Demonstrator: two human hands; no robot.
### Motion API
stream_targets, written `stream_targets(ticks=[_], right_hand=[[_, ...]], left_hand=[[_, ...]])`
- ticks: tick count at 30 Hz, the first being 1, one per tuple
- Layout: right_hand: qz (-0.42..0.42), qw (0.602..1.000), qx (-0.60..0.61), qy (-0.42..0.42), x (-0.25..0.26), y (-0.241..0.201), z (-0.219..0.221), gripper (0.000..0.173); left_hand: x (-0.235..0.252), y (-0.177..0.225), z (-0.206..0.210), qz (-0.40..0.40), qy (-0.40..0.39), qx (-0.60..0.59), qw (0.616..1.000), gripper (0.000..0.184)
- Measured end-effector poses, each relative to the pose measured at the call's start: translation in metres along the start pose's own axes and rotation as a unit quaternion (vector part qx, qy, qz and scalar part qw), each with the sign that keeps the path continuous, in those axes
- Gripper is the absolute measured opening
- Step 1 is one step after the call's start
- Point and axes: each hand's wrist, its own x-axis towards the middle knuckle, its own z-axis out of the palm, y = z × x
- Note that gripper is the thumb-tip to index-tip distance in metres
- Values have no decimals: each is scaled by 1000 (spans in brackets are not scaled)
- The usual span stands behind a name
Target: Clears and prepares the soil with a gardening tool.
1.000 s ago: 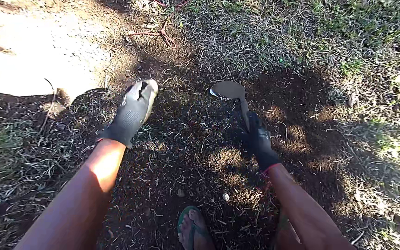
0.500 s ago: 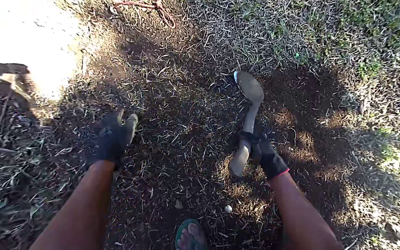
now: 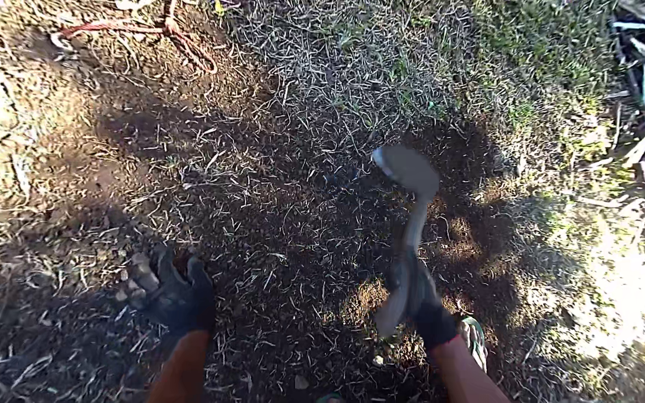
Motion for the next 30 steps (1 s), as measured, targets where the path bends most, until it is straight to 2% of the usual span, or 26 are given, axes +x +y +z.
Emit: stream_targets(ticks=[2, 4, 7, 9, 11, 13, 15, 18, 20, 22, 25, 26, 30], right_hand=[[-74, 994, 79, 35, 35, -11, 19, 42], [-101, 987, 106, 60, 67, -7, 40, 43], [-14, 990, -22, 135, 64, 26, 64, 30], [59, 982, -100, 147, 43, 38, 66, 31], [78, 975, -158, 133, 26, 31, 65, 37], [79, 955, -257, 125, 22, 6, 63, 41], [59, 908, -404, 95, 30, -34, 55, 47], [56, 781, -619, 62, 49, -109, 52, 54], [71, 708, -701, 50, 61, -153, 63, 53], [50, 640, -766, 41, 68, -187, 78, 54], [1, 513, -858, 30, 71, -220, 117, 55], [-9, 482, -876, 25, 73, -226, 127, 56], [-38, 433, -900, 9, 95, -239, 129, 58]], left_hand=[[0, 3, -6, 0, 1, 0, 1000, 66], [-2, 6, -9, -6, -3, -4, 1000, 67], [-4, 5, -7, -12, -8, -12, 1000, 67], [-4, 5, -7, -15, -4, -10, 1000, 68], [-4, 7, -6, -15, 6, -7, 1000, 68], [-4, 9, -6, -19, 6, 1, 1000, 67], [-4, 7, -5, -11, 10, 4, 1000, 66], [0, -4, 0, 18, 10, 13, 1000, 70], [0, -2, -1, 21, -6, 2, 1000, 69], [0, -1, -2, 16, -10, 1, 1000, 71], [-1, 5, -8, -1, -38, 1, 999, 75], [0, 7, -11, 3, -41, 9, 999, 77], [4, 10, -18, 33, -54, 30, 998, 77]])
